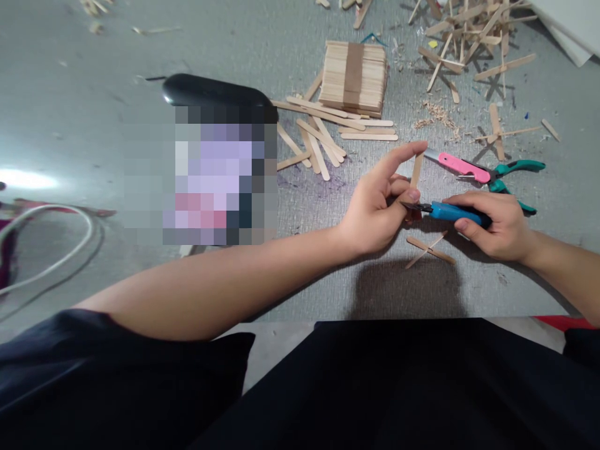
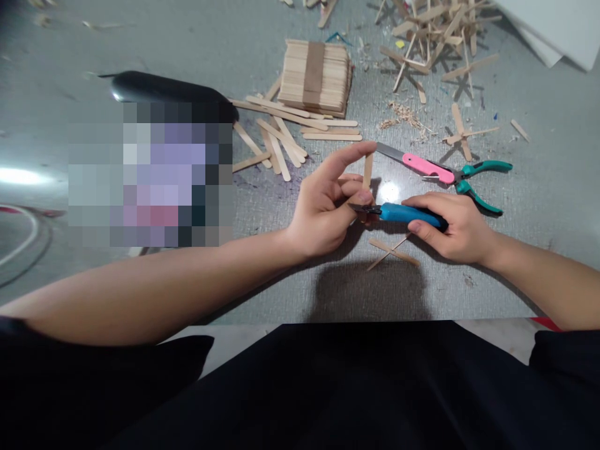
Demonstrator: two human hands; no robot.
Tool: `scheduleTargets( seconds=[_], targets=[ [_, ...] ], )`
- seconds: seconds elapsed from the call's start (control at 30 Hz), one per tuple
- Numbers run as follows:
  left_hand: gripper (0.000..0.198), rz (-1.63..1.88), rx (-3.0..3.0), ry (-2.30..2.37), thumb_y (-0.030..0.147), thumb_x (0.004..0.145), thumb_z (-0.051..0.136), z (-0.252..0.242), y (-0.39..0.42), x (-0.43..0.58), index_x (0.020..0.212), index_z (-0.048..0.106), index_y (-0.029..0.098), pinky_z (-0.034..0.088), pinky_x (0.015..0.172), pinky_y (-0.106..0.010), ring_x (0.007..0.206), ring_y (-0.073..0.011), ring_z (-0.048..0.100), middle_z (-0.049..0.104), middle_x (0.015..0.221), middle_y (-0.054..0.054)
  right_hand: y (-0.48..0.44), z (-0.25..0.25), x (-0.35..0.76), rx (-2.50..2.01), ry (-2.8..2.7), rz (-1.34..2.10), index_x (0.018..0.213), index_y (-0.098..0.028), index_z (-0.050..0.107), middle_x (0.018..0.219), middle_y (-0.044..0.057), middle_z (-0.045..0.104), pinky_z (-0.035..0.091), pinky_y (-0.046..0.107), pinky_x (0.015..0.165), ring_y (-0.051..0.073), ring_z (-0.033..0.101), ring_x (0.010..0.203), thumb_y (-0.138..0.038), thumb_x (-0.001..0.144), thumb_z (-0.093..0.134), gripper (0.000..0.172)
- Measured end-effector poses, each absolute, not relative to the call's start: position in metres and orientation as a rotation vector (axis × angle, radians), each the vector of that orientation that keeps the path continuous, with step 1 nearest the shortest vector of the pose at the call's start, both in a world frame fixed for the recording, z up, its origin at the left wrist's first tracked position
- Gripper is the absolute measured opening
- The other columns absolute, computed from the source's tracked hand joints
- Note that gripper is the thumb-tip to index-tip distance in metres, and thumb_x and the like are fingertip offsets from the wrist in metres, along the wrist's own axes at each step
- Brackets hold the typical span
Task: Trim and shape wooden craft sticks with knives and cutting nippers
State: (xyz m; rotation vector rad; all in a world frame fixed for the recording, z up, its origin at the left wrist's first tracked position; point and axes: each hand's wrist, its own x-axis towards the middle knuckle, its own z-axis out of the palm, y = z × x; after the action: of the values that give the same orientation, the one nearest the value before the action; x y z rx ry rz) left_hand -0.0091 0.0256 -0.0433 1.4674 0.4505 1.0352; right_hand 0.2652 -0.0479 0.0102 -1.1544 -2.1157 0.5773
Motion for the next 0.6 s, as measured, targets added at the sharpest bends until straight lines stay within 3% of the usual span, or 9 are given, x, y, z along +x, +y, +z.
scheduleTargets(
  seconds=[0.27, 0.6],
  targets=[
    [0.063, 0.991, 1.401, 0.494, 0.023, 0.108, 0.073, -0.0403, 0.0251, -0.0104, 0.171, 0.067, 0.028, 0.059, 0.057, -0.028, 0.054, -0.0125, 0.054, 0.061, 0.067, 0.007, -0.0478, 0.0098, 0.2663, -1.185, -2.137, 0.581, 0.136, -0.031, 0.087, 0.119, 0.005, 0.096, 0.075, 0.043, 0.090, 0.028, 0.092, 0.100, -0.053, 0.116, 0.076, 0.032],
    [0.058, 0.988, 1.461, 0.469, 0.027, 0.113, 0.070, -0.0391, 0.0256, -0.0114, 0.170, 0.068, 0.031, 0.058, 0.055, -0.026, 0.052, -0.0119, 0.052, 0.060, 0.067, 0.007, -0.0467, 0.0115, 0.2664, -1.156, -2.167, 0.580, 0.139, -0.032, 0.086, 0.121, 0.005, 0.096, 0.075, 0.043, 0.089, 0.028, 0.093, 0.101, -0.052, 0.117, 0.075, 0.031]
  ],
)
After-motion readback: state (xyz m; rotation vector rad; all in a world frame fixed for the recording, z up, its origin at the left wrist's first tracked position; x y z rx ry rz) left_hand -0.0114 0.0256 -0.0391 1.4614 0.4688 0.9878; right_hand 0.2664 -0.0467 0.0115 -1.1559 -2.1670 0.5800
